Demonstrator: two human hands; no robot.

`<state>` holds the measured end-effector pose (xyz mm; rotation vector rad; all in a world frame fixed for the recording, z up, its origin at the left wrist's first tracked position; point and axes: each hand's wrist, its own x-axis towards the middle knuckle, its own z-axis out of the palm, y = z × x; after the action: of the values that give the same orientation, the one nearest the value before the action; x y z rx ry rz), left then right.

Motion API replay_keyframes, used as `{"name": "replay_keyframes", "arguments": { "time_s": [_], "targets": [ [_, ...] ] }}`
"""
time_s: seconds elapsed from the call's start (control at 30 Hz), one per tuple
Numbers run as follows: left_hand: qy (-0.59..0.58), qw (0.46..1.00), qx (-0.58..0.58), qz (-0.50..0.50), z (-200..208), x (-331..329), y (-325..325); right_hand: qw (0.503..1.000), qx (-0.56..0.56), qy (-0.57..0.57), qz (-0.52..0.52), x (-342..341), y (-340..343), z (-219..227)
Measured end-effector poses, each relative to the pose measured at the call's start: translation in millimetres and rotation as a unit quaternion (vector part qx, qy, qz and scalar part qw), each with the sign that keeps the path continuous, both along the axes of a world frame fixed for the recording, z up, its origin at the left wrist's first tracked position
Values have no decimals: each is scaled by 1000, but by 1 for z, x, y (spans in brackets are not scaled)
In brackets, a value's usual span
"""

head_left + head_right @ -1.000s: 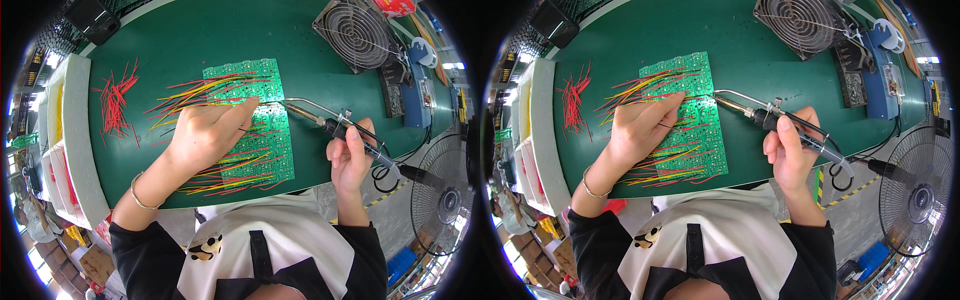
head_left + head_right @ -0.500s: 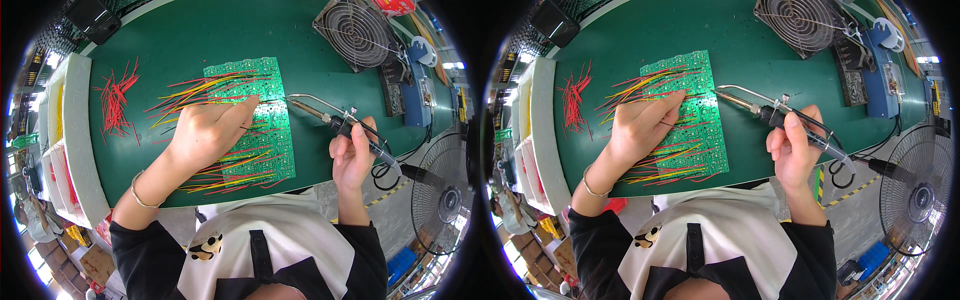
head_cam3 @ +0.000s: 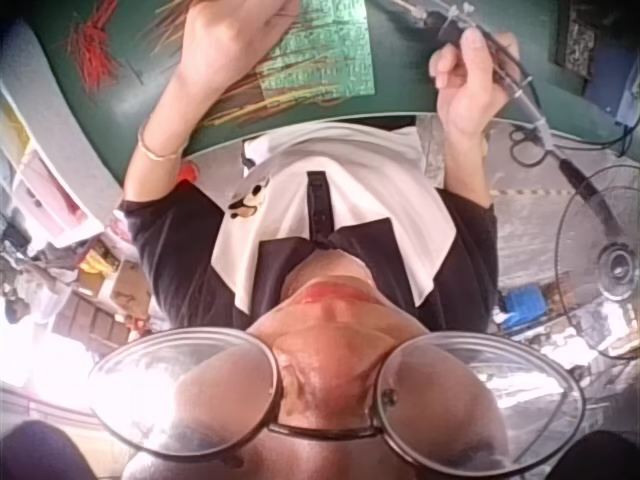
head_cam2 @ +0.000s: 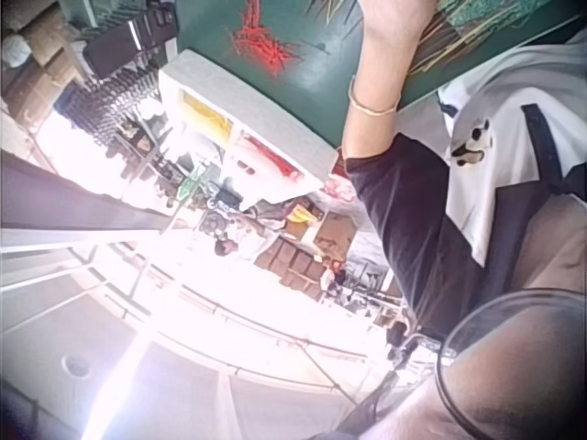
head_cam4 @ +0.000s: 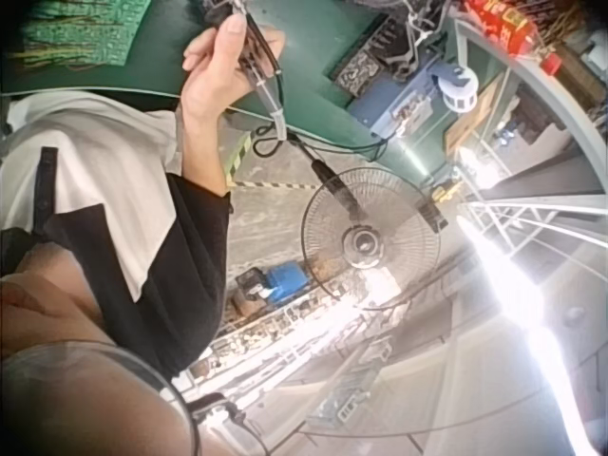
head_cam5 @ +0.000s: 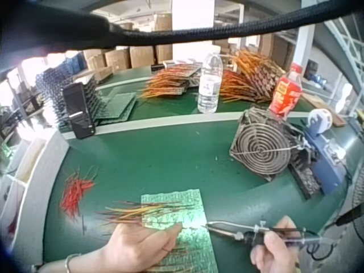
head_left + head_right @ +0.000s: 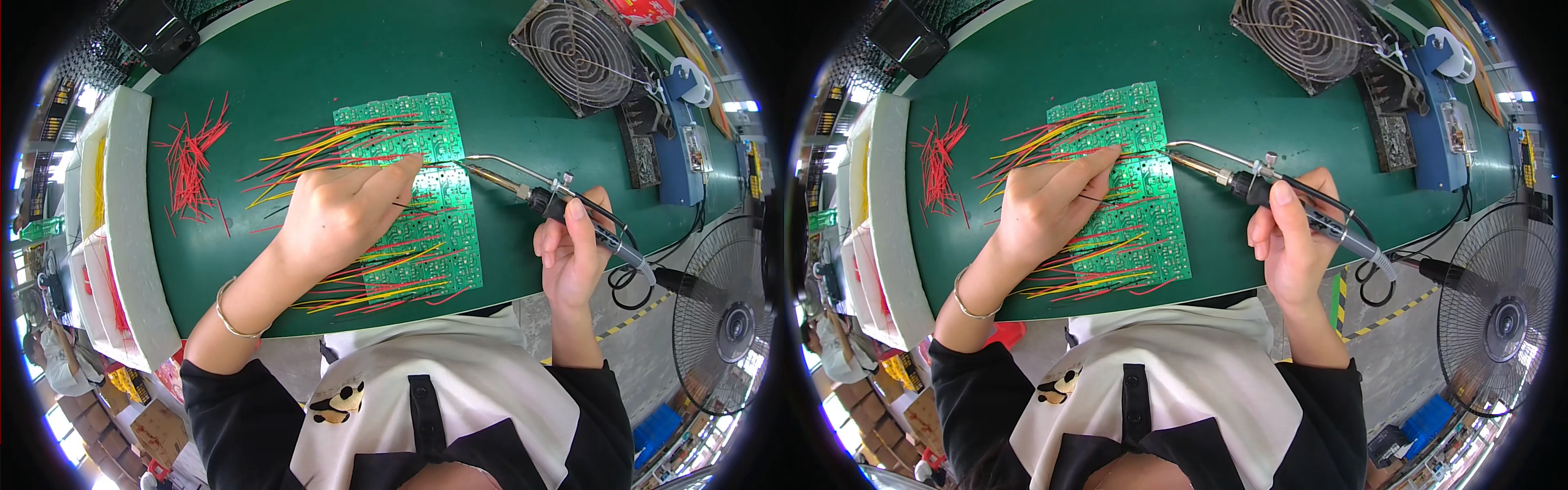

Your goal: The person takes wires from a tray, positions them onto a circuit board, and solders them to the board using a soldering iron.

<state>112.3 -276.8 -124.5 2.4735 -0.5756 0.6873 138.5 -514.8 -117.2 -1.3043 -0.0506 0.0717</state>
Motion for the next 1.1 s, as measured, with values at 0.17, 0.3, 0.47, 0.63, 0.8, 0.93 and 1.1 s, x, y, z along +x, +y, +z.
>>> {"name": "replay_keyframes", "arguments": {
  "time_s": [0.17, 0.3, 0.47, 0.63, 0.8, 0.93, 1.1],
  "targets": [
    [-11, 1000, 16, -16, -2, 0, 3, 999, -53, -11, -4, 0, 2, 1],
    [-15, 1000, 14, -14, -2, 0, 2, 1000, -8, -2, -11, 0, 1, 1],
    [-10, 1000, 9, 3, -2, 1, 0, 1000, -13, 0, -12, 0, 0, 1],
    [-4, 1000, 16, 0, 0, 0, 2, 1000, 7, -10, -7, 1, -3, -1],
    [5, 997, 64, 38, 22, 1, 7, 999, 27, -13, -18, 2, -2, 0],
    [-6, 993, 22, 118, 49, -6, 21, 999, 40, -10, -18, 2, -6, -1],
    [14, 1000, -21, -9, 55, -22, 8, 998, 53, -16, -6, -5, -22, -1]
  ]
}}
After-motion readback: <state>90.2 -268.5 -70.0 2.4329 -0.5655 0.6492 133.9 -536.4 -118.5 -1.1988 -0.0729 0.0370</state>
